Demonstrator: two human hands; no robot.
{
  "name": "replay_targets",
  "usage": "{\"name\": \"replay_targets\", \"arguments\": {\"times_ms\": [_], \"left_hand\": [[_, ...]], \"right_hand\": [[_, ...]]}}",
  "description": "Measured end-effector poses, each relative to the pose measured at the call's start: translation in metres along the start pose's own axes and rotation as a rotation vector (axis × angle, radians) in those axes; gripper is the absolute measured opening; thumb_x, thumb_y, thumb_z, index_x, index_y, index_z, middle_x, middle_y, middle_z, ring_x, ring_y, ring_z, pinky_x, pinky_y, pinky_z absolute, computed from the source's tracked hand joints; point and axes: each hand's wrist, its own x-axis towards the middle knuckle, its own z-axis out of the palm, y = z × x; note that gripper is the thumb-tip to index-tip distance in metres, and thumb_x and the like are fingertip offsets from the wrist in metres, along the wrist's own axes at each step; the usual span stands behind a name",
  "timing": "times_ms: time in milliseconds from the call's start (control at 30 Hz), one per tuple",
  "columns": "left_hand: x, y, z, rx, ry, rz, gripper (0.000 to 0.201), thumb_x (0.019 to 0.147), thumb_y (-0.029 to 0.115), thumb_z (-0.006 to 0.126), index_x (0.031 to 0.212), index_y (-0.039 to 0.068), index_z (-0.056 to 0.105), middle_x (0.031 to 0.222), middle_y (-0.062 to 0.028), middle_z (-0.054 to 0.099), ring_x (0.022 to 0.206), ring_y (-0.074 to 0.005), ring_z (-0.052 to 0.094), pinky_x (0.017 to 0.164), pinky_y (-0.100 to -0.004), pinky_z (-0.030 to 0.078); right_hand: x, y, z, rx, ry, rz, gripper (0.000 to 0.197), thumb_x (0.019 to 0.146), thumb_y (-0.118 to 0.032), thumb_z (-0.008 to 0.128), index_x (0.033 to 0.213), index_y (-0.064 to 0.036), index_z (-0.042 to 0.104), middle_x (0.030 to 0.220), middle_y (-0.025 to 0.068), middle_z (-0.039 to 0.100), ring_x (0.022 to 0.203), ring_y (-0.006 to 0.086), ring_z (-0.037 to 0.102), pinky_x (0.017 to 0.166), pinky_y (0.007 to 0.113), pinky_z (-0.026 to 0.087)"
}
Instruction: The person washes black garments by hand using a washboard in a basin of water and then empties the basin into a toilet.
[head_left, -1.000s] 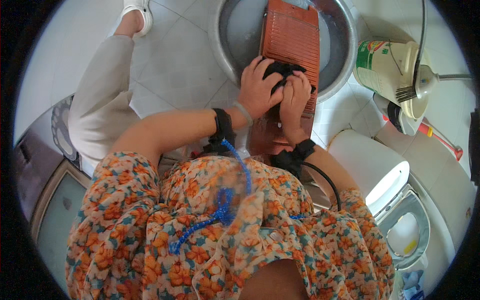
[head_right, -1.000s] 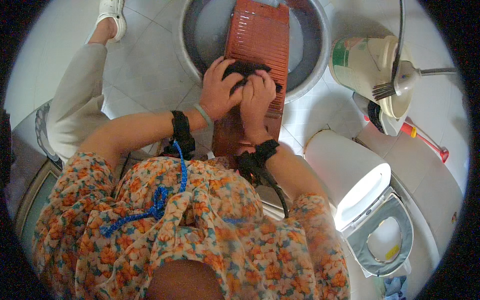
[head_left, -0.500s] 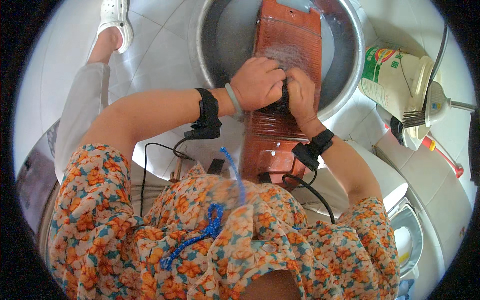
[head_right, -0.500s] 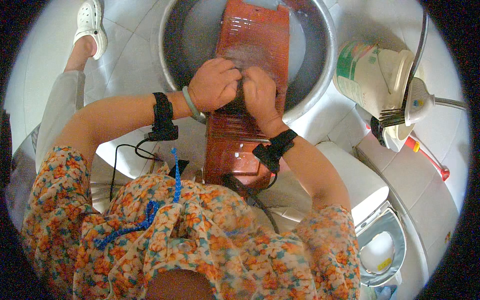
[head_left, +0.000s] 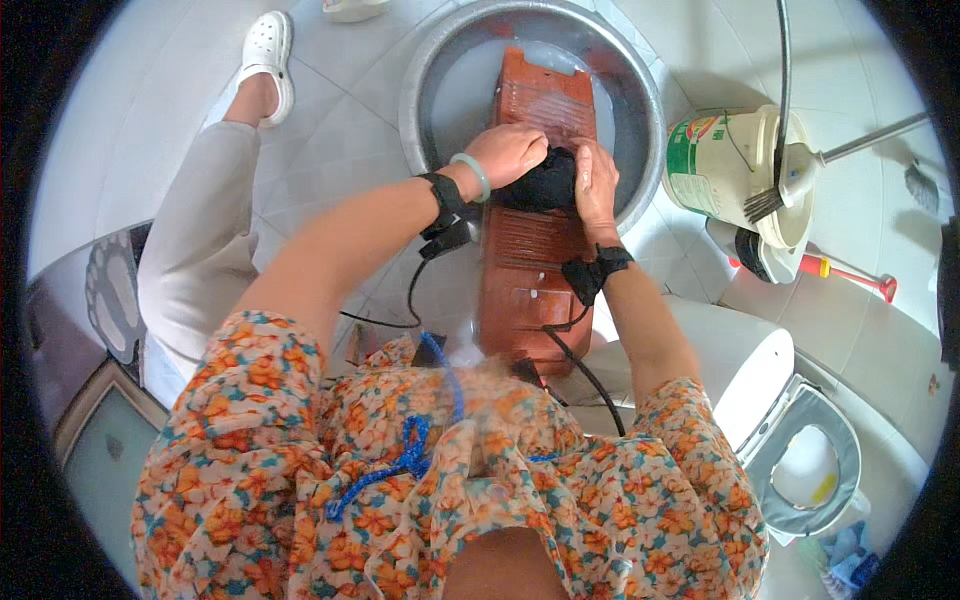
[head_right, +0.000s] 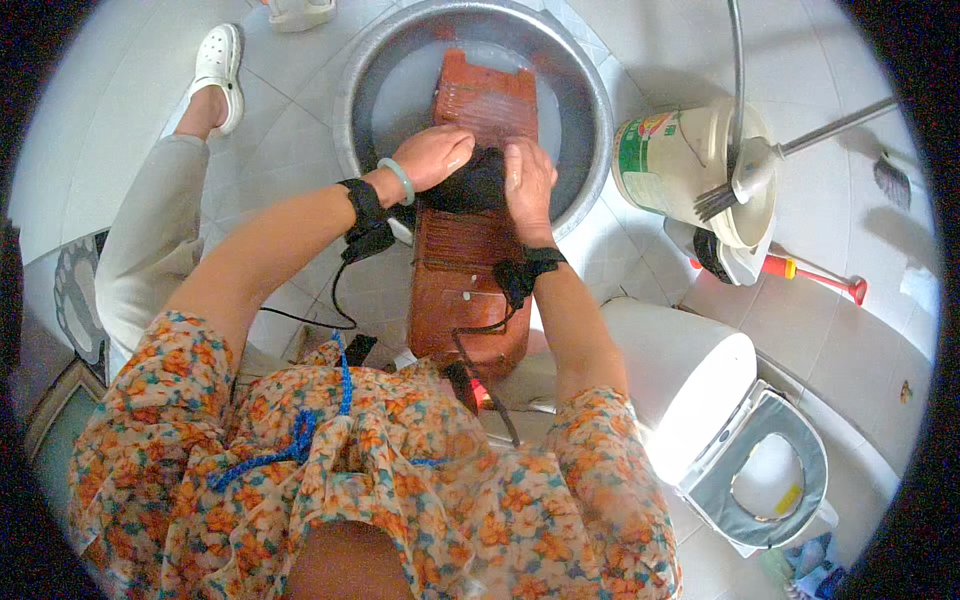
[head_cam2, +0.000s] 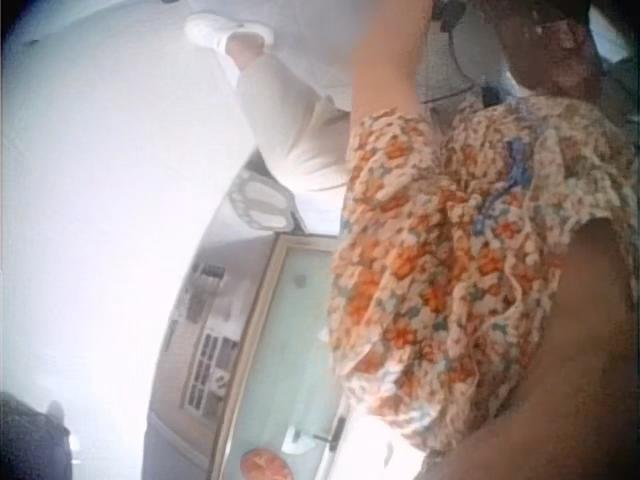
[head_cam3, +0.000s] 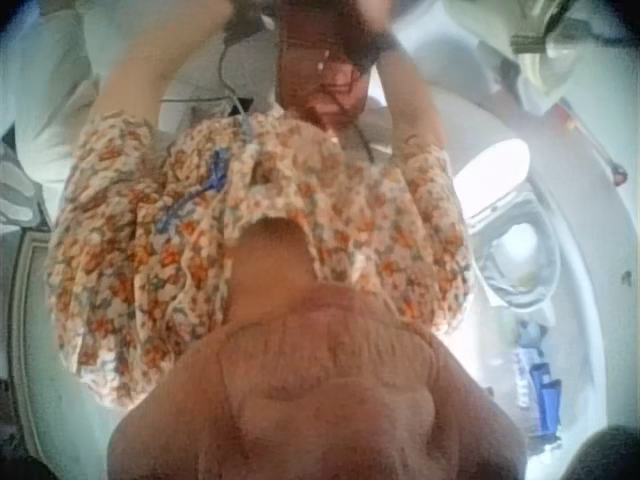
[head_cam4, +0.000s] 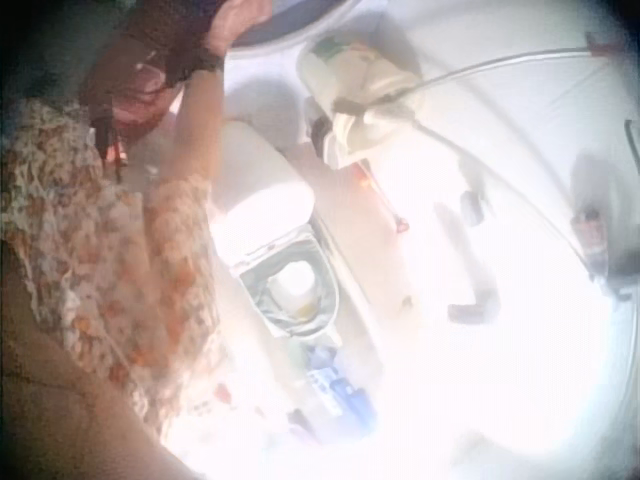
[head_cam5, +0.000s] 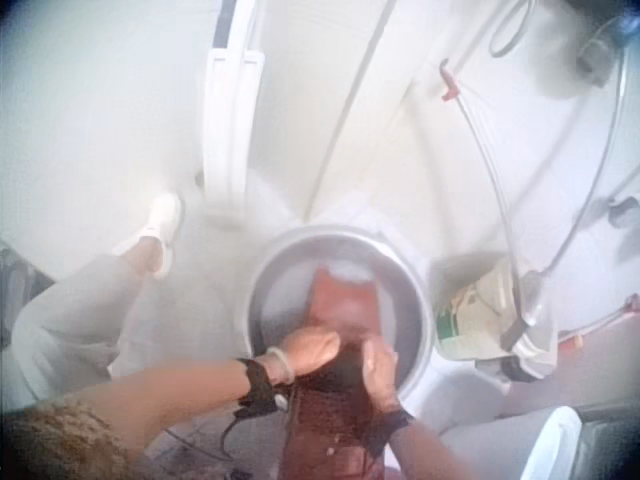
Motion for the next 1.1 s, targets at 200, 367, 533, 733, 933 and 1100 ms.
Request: {"name": "replay_targets", "arguments": {"times_ms": [200, 367, 533, 733, 933, 1100], "left_hand": [[-0.009, 0.012, 0.0, 0.061, 0.008, -0.182, 0.037, 0.096, 0.033, 0.043, 0.099, 0.001, 0.063, 0.102, -0.0212, 0.064, 0.099, -0.0403, 0.058, 0.088, -0.0487, 0.046], [-0.034, 0.02, -0.01, 0.122, 0.002, -0.194, 0.038, 0.094, 0.031, 0.042, 0.097, 0.0, 0.065, 0.104, -0.0215, 0.064, 0.1, -0.041, 0.058, 0.089, -0.0507, 0.045], [-0.064, 0.022, -0.023, 0.182, -0.044, -0.212, 0.039, 0.094, 0.032, 0.042, 0.098, 0.001, 0.065, 0.107, -0.0214, 0.064, 0.102, -0.0412, 0.057, 0.089, -0.0517, 0.045], [-0.097, 0.035, -0.012, 0.283, -0.062, -0.258, 0.039, 0.094, 0.035, 0.042, 0.102, 0.006, 0.068, 0.111, -0.0178, 0.065, 0.105, -0.0389, 0.059, 0.092, -0.0513, 0.047], [-0.118, 0.054, -0.025, 0.188, -0.139, -0.298, 0.048, 0.096, 0.047, 0.047, 0.115, 0.006, 0.064, 0.118, -0.0211, 0.061, 0.112, -0.0392, 0.056, 0.097, -0.0465, 0.044], [-0.137, 0.021, -0.055, -0.076, -0.302, -0.184, 0.08, 0.085, 0.045, 0.073, 0.145, 0.004, 0.039, 0.136, -0.0249, 0.051, 0.127, -0.0359, 0.05, 0.106, -0.0412, 0.04]], "right_hand": [[-0.024, -0.001, 0.006, -0.06, -0.089, 0.472, 0.056, 0.106, -0.046, 0.026, 0.133, -0.0061, 0.055, 0.137, 0.0279, 0.048, 0.123, 0.0463, 0.048, 0.104, 0.048, 0.039], [-0.062, -0.018, 0.025, -0.083, -0.025, 0.589, 0.061, 0.104, -0.051, 0.025, 0.139, -0.009, 0.052, 0.142, 0.03, 0.044, 0.125, 0.0482, 0.046, 0.106, 0.05, 0.039], [-0.078, -0.059, 0.041, -0.056, 0.005, 0.702, 0.059, 0.104, -0.052, 0.025, 0.139, -0.0126, 0.053, 0.142, 0.0303, 0.042, 0.123, 0.0497, 0.048, 0.103, 0.052, 0.042], [-0.118, -0.074, 0.048, -0.077, 0.039, 0.76, 0.059, 0.104, -0.052, 0.025, 0.135, -0.0133, 0.056, 0.136, 0.0284, 0.047, 0.12, 0.0497, 0.05, 0.102, 0.05, 0.042], [-0.13, -0.081, 0.021, -0.131, 0.097, 0.447, 0.046, 0.1, -0.039, 0.05, 0.135, -0.0102, 0.055, 0.132, 0.0223, 0.052, 0.121, 0.0451, 0.049, 0.104, 0.048, 0.04], [-0.1, -0.116, -0.005, 0.123, -0.265, -0.18, 0.07, 0.077, -0.034, 0.081, 0.137, -0.0095, 0.053, 0.128, 0.0168, 0.055, 0.117, 0.0393, 0.052, 0.101, 0.047, 0.042]]}}
